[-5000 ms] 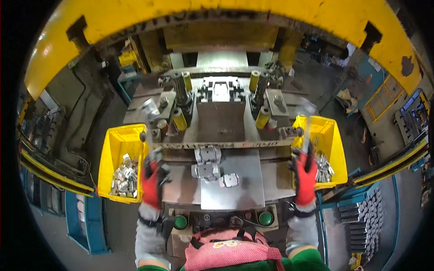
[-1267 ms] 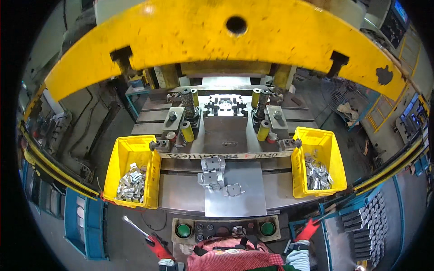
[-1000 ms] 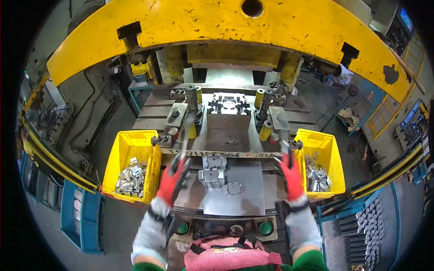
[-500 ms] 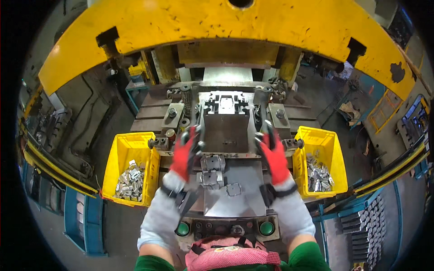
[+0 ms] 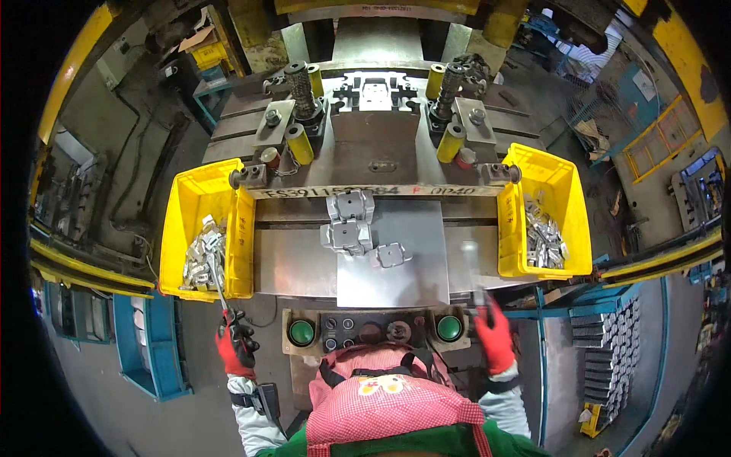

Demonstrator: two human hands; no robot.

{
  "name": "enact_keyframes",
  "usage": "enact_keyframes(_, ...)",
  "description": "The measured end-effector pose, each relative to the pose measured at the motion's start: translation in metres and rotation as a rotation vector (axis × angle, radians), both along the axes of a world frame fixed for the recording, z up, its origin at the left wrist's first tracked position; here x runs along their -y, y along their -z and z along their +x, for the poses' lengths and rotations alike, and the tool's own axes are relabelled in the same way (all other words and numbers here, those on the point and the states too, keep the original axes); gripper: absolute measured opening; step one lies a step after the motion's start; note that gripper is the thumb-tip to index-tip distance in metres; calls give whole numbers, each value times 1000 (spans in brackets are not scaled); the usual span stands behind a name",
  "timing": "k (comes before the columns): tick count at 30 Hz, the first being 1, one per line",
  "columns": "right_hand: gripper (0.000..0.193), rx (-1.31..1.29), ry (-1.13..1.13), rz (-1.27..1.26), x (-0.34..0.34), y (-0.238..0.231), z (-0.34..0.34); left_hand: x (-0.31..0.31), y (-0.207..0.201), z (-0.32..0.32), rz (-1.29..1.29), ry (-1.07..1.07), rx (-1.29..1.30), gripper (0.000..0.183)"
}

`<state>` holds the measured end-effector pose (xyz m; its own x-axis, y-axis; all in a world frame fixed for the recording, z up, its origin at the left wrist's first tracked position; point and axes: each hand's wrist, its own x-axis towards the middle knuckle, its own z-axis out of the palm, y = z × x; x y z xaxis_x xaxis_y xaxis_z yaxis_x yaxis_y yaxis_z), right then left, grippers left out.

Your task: Manually loading and unloading metal parts into an industrial press machine.

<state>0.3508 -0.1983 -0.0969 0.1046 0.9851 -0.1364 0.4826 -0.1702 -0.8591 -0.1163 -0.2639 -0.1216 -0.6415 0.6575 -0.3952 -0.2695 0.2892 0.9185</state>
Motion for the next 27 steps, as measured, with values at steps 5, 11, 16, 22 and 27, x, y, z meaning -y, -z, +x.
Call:
enact_keyframes(5, 51, -373, -297, -202, -29, 49, -51, -29, -12, 28, 341, 104, -90, 37)
enact_keyframes(11, 48, -518, -280, -204, -41, 38, -48, -15, -8, 44, 414, -46, 71, 36)
enact_keyframes(16, 27, -700, -138, -120, -92, -61, -58, -3, 0, 39, 465, 42, 99, 35)
enact_keyframes(22, 28, -510, -276, 258, -258, -82, -106, -37, 3, 54, 420, 58, 258, 30)
enact_keyframes(27, 29, -153, -316, 283, -333, -54, -139, -11, 3, 51, 392, -25, 232, 27)
